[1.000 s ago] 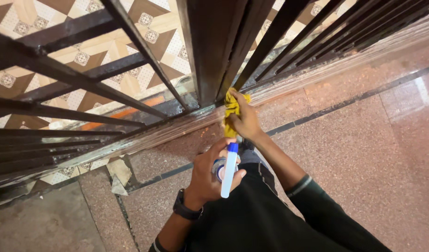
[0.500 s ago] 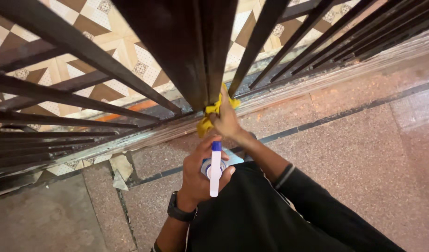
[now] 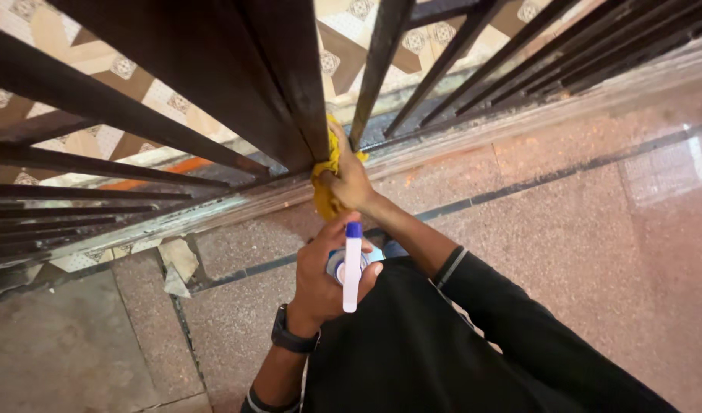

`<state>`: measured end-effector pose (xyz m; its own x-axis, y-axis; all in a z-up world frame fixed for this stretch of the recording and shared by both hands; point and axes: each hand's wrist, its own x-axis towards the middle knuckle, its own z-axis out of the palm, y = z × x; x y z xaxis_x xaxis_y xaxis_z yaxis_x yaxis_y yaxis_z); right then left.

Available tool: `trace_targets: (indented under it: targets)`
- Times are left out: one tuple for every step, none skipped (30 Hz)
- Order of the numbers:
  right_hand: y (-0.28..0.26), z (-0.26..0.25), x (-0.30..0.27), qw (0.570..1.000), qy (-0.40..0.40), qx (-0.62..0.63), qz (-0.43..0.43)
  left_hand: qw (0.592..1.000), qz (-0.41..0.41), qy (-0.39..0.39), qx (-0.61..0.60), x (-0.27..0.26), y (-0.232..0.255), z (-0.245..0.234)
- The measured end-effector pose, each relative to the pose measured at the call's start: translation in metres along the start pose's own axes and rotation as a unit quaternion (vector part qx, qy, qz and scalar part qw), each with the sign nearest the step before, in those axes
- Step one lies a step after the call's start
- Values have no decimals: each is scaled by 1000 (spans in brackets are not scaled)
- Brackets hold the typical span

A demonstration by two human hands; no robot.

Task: The person wipes the vertical bars and frame of a metal gate with a yellow cloth while holding a spray bottle in their other hand.

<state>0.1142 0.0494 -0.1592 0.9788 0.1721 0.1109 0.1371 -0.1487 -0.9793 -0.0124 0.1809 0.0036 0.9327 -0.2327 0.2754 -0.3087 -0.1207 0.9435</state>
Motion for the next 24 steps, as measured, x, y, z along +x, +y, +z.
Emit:
trace_targets:
  targets:
    - [1, -2, -1, 1000, 2, -1, 0, 1000, 1, -2, -1, 1, 0, 1]
    - [4, -4, -4, 1000, -2, -26, -11, 1000, -8, -14, -10, 0, 1, 1]
    - [7, -3, -9, 998, -10, -50, -23, 999, -18, -23, -17, -1, 1, 1]
    - [10, -5, -16, 998, -11, -50, -23, 999, -18, -21, -17, -2, 1, 2]
    - [13, -7, -26, 995, -5, -94, -41, 1000, -11, -17, -14, -2, 0, 1]
    - [15, -7, -32, 989, 0, -137, -58, 1000, -3, -12, -10, -3, 0, 1]
    - [16, -7, -33, 989, -1, -138, -61, 1000, -1, -10, -10, -3, -1, 0]
    - [15, -6, -33, 990, -8, -128, -50, 1000, -5, -5, -10, -2, -2, -1]
    - [12, -6, -32, 992, -17, -119, -38, 1000, -10, 2, -11, -3, -3, -1]
    - [9, -5, -26, 992, -20, -120, -40, 1000, -9, 6, -12, -3, -3, -1]
    - [4, -1, -16, 995, -13, -89, -37, 1000, -12, 4, -18, -3, -3, -2]
    - [-2, 1, -7, 998, -6, -58, -33, 1000, -15, 2, -25, -4, -3, -3]
    - [-8, 2, -2, 998, -9, -57, -34, 1000, -16, 5, -23, -4, -3, -4]
    - [-14, 2, 3, 999, -3, -48, -22, 1000, -20, 1, -16, -4, -2, -4]
    - [-19, 2, 6, 999, 6, -39, -11, 1000, -23, -5, -10, -3, -1, -5]
    - [-22, 3, 9, 999, 7, -38, -12, 1000, -22, -5, -9, -2, -1, -7]
    - [-22, 2, 9, 995, -4, -78, 64, 1000, -12, -5, -10, -1, 0, -7]
    - [-20, 2, 9, 983, -15, -117, 139, 1000, -3, -6, -11, -1, 0, -6]
    - [-16, 3, 8, 983, -17, -117, 138, 1000, -3, -3, -10, -3, 1, -6]
    - [-9, 4, 7, 991, 1, -102, 90, 1000, -4, -2, -26, -5, 1, -5]
    - [-2, 7, 6, 995, 17, -85, 42, 999, -5, 0, -41, -7, 2, -6]
    - [6, 12, 7, 996, 14, -83, 40, 999, -6, 2, -38, -10, 2, -7]
    - [14, 13, 7, 998, 21, -55, -31, 999, -14, -2, -40, -11, 1, -8]
    - [21, 14, 7, 994, 27, -27, -102, 999, -22, -5, -41, -12, 0, -8]
